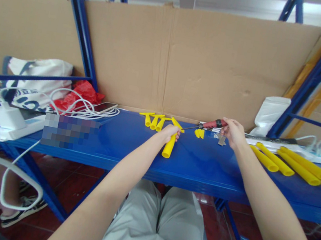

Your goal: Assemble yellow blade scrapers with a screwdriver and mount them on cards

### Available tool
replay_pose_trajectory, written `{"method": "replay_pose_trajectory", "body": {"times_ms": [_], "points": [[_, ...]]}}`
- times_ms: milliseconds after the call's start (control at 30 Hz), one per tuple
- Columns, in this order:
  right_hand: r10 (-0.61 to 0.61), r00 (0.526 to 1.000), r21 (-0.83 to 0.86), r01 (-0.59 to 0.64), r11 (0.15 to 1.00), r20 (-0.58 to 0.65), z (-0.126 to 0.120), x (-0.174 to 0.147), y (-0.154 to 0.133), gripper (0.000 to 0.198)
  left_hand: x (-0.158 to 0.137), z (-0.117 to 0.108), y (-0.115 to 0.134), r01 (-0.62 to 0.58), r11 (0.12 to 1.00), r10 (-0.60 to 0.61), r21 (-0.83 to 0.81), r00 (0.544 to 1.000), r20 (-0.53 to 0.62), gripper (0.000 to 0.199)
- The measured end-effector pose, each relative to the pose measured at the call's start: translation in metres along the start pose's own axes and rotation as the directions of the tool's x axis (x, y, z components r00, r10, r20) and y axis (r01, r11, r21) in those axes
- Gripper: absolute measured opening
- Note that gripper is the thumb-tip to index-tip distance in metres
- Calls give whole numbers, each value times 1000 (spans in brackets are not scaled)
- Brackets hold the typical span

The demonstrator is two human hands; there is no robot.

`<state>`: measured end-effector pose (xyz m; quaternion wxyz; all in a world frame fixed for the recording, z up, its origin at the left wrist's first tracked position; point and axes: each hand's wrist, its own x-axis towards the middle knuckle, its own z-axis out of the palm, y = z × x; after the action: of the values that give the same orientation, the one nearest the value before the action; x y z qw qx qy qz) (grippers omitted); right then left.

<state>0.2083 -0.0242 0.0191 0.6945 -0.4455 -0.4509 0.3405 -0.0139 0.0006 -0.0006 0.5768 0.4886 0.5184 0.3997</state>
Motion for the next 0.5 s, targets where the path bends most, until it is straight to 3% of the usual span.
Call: {"method": "replay_pose_trajectory", "body": {"times_ms": [267, 500], "points": [[-58, 996, -9, 57, 998, -69, 0, 2, 4, 24, -4, 1, 2, -11, 1000, 11, 8, 1000, 26, 20], [-15, 989, 74, 26, 997, -144, -4, 6, 2, 30, -9, 3, 3, -26, 999, 27, -28, 998, 53, 23]]}}
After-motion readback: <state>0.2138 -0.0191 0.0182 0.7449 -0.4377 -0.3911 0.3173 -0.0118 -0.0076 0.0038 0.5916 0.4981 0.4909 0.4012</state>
